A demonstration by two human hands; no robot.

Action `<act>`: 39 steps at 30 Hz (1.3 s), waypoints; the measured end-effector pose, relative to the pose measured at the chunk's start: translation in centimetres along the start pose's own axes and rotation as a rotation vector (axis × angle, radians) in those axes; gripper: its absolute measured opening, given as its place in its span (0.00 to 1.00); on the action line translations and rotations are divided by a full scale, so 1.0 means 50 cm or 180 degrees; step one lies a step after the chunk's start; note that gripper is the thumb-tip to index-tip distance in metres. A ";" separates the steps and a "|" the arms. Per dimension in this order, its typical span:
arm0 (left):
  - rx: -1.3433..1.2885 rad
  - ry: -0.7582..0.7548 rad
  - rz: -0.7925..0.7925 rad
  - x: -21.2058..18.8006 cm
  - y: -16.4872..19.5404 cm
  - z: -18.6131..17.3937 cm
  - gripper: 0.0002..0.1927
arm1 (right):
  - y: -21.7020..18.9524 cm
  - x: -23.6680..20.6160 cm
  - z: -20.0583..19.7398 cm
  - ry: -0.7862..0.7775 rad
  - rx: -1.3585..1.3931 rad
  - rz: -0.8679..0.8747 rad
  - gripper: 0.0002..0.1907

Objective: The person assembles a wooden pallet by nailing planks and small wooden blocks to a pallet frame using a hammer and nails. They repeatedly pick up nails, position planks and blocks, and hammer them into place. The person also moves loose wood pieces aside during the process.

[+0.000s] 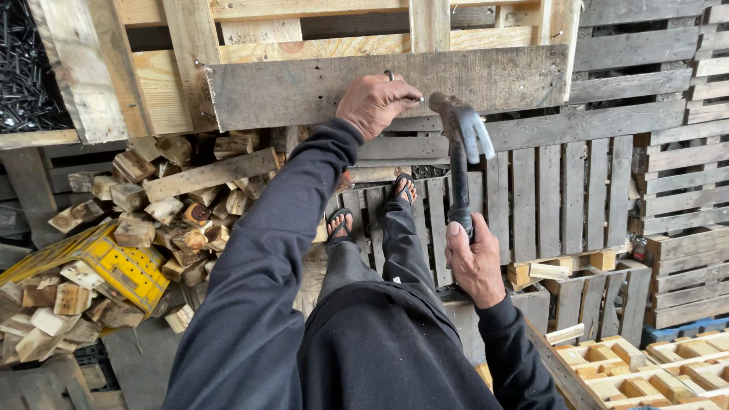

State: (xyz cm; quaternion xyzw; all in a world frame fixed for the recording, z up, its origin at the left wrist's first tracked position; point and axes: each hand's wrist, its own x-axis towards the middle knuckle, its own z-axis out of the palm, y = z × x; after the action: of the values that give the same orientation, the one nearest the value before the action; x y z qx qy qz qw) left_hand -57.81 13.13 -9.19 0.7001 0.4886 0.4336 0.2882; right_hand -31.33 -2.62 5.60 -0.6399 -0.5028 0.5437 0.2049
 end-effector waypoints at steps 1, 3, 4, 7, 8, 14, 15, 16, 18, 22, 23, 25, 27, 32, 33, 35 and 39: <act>-0.0090 -0.0044 -0.0023 0.001 -0.005 0.001 0.08 | -0.001 -0.011 0.000 0.0034 0.0027 -0.0133 0.15; -0.0350 0.0188 -0.0339 0.014 -0.013 0.003 0.09 | -0.015 -0.035 -0.002 0.0029 0.0367 -0.0249 0.15; -0.0516 0.0477 -0.0620 0.021 -0.014 0.006 0.09 | -0.029 -0.045 -0.006 0.0030 0.0528 -0.0334 0.14; -0.0567 0.1507 -0.1383 0.063 -0.017 0.011 0.11 | -0.086 -0.076 -0.035 0.0140 0.0767 -0.0799 0.16; -0.0515 0.1869 -0.1667 0.076 -0.015 0.013 0.14 | -0.105 -0.081 -0.046 -0.0032 0.1170 -0.1321 0.19; 0.0559 0.2455 -0.1175 0.093 0.006 0.017 0.11 | -0.120 0.005 -0.037 -0.0221 0.1336 -0.3004 0.17; 0.0561 0.2430 -0.1236 0.092 0.010 0.015 0.11 | -0.106 0.028 -0.020 -0.0223 0.0897 -0.2979 0.16; 0.0565 0.2386 -0.1300 0.094 0.013 0.011 0.11 | -0.092 0.045 -0.006 -0.0160 0.0177 -0.1449 0.16; 0.0606 0.2338 -0.1325 0.095 0.017 0.006 0.11 | -0.072 0.059 0.003 0.0029 -0.0331 0.0184 0.15; 0.0721 0.2370 -0.1209 0.097 0.011 0.004 0.09 | -0.097 0.042 -0.060 0.0298 0.0412 -0.1114 0.17; 0.0648 0.2317 -0.1232 0.097 0.008 0.005 0.09 | -0.113 0.039 -0.085 -0.0329 0.1502 -0.1805 0.13; 0.0569 0.2389 -0.1128 0.096 0.001 0.009 0.08 | -0.136 0.036 -0.110 -0.0646 0.2302 -0.2970 0.16; 0.0461 0.2418 -0.1183 0.094 -0.003 0.012 0.08 | -0.134 0.039 -0.098 0.0052 0.1623 -0.3796 0.27; 0.0397 0.2309 -0.1454 0.094 0.005 0.013 0.07 | -0.048 0.076 0.032 0.0249 -0.0700 -0.0563 0.17; 0.0395 0.2298 -0.1482 0.092 0.009 0.013 0.07 | -0.047 0.079 0.028 0.0298 -0.0289 -0.0107 0.16; 0.0573 0.2349 -0.1325 0.092 0.012 0.014 0.07 | -0.079 0.075 -0.027 0.0183 -0.0522 -0.1063 0.22; 0.0297 0.2370 -0.1374 0.090 0.001 0.016 0.07 | -0.204 0.067 -0.181 -0.0242 0.2214 -0.3499 0.18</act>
State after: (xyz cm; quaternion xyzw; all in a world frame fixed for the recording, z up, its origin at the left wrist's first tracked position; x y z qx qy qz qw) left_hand -56.44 17.32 -8.05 0.3899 0.7135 0.5639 0.1444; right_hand -27.77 7.05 15.14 -0.1661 -0.5584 0.5130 0.6304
